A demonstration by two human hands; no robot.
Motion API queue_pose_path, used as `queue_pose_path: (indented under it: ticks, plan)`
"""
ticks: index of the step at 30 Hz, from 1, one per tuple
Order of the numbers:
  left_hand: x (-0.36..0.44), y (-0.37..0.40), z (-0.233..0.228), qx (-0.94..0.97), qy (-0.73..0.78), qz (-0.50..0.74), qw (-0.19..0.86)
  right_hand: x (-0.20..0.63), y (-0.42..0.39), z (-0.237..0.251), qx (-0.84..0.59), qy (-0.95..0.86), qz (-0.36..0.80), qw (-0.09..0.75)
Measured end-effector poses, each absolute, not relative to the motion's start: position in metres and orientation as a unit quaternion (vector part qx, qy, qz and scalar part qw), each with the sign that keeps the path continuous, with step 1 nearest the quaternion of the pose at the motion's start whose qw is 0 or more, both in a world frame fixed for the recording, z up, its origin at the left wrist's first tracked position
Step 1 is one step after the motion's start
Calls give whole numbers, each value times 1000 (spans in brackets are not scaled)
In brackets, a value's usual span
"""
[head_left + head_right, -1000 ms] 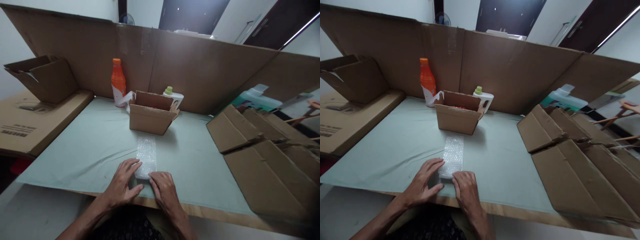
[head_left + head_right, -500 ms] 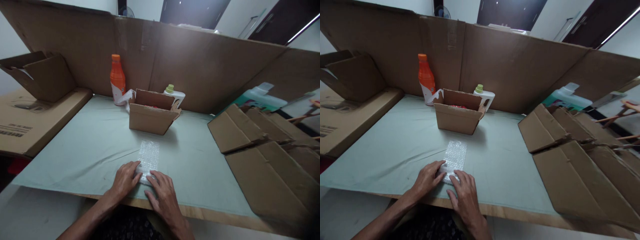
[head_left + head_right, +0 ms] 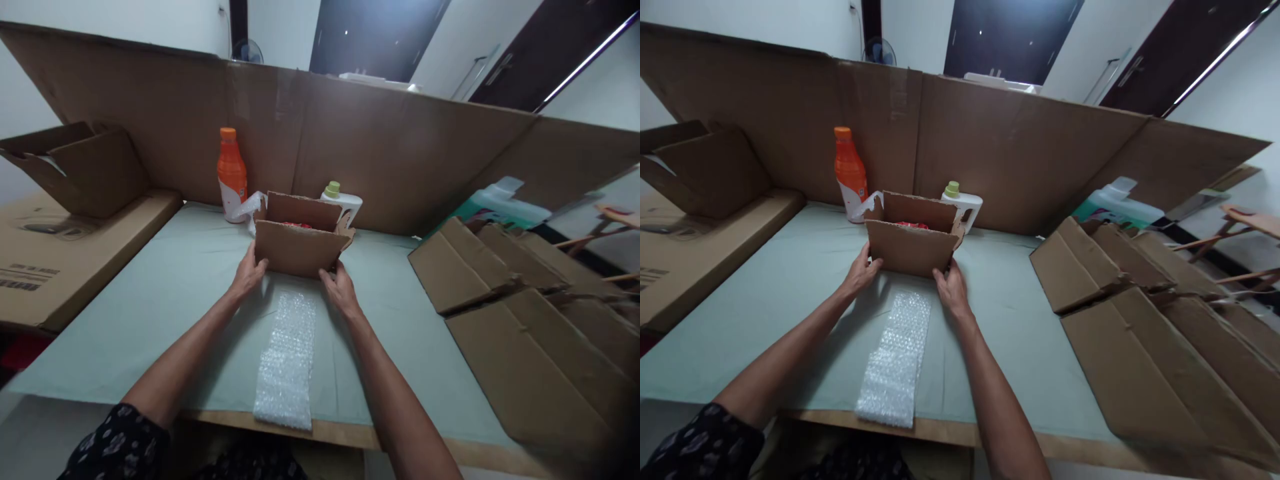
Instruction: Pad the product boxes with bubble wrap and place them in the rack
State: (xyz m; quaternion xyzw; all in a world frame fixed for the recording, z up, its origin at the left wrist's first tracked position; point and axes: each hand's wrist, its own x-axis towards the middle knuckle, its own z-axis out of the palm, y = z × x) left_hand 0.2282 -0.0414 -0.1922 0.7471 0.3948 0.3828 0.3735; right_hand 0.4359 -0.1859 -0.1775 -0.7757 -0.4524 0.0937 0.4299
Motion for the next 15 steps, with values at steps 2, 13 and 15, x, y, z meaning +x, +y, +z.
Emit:
queue_pose_path:
  ticks: [2,13,15]
  plan:
    - [237,-40,-196,737,404,388,378,444,-165,-182,-784,-444,88,424]
    - [197,-74,-192,746,421,361,368,420,-220,-175,-776,-462,108,415]
    - [159,-108,-196,813,336,310,361,392,-275,-178,-687,-609,124,377]
